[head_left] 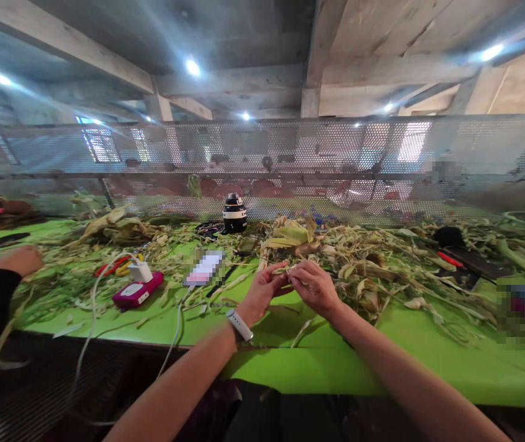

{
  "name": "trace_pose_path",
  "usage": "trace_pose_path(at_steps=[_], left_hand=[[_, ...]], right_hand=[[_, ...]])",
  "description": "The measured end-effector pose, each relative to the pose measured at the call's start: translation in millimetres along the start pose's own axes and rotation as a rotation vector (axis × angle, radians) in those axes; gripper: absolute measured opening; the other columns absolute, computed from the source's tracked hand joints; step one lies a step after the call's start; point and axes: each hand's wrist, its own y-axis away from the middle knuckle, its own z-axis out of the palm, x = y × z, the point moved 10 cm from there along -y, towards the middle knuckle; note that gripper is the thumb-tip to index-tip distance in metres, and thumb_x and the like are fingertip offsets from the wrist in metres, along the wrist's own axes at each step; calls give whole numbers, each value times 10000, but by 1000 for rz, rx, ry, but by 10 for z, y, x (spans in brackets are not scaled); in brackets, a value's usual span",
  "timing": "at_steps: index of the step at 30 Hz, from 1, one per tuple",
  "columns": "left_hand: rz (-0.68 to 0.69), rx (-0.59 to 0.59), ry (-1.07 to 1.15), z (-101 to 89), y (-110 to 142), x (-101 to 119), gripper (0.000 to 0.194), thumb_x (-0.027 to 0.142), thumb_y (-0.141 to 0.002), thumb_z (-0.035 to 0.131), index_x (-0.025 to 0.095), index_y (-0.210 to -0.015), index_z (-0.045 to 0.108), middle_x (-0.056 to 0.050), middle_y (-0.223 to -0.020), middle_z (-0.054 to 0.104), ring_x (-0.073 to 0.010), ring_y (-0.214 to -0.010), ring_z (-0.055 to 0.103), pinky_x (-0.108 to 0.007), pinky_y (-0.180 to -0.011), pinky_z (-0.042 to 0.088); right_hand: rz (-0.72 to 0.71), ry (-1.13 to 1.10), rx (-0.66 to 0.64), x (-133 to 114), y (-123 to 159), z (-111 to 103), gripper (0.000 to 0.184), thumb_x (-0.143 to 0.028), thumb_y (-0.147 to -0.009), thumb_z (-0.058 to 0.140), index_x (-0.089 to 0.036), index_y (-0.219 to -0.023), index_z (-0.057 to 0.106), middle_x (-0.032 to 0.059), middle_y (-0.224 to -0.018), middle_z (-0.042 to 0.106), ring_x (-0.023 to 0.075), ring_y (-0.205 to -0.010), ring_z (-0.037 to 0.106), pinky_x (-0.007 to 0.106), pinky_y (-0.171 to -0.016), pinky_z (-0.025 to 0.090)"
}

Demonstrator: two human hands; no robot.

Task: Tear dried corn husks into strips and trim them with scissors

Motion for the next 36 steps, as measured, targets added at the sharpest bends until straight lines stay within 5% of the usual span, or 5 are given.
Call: trace_pose_path(at_steps=[9,22,25,29,36], left_hand=[[-15,61,121,-10,27,22,418,252,-661,786,153,-1040,640,-43,-801,707,-134,-682,652,-274,-705,514],[144,118,-9,-130,-4,177,621,312,-591,820,190,-1132,543,39,-694,633,-110,-637,597,-252,-684,495],[205,91,-74,-81,6,249,606,353,-630,791,197,-1140,502,57,-657,607,-119,-644,602,-281,-720,506],[274,55,-128,1,25,308,521,357,-677,752,196,-1096,487,41,-696,609,-133,-686,621,-308,-777,509],[304,-15,-224,101,38,300,480,289,-765,669,218,-1163,412,34,-760,605,-141,-723,613,-311,-778,493]], right_hand=[[-77,96,-16,-91,-5,20,148,-194,-910,511,-201,-866,652,49,-834,665,160,-748,543,277,-679,415],[-269,317,-97,-358,40,176,177,-201,-871,516,-183,-998,638,70,-909,659,187,-776,525,332,-676,382],[-130,215,0,-213,2,30,148,-225,-896,501,-190,-962,629,71,-919,656,191,-826,550,327,-730,409],[237,117,89,290,21,-111,207,-304,-933,441,-188,-892,608,91,-891,640,216,-874,568,341,-787,439],[471,-476,-261,557,126,410,537,-554,-952,268,-182,-755,601,39,-728,628,174,-708,584,285,-643,476]])
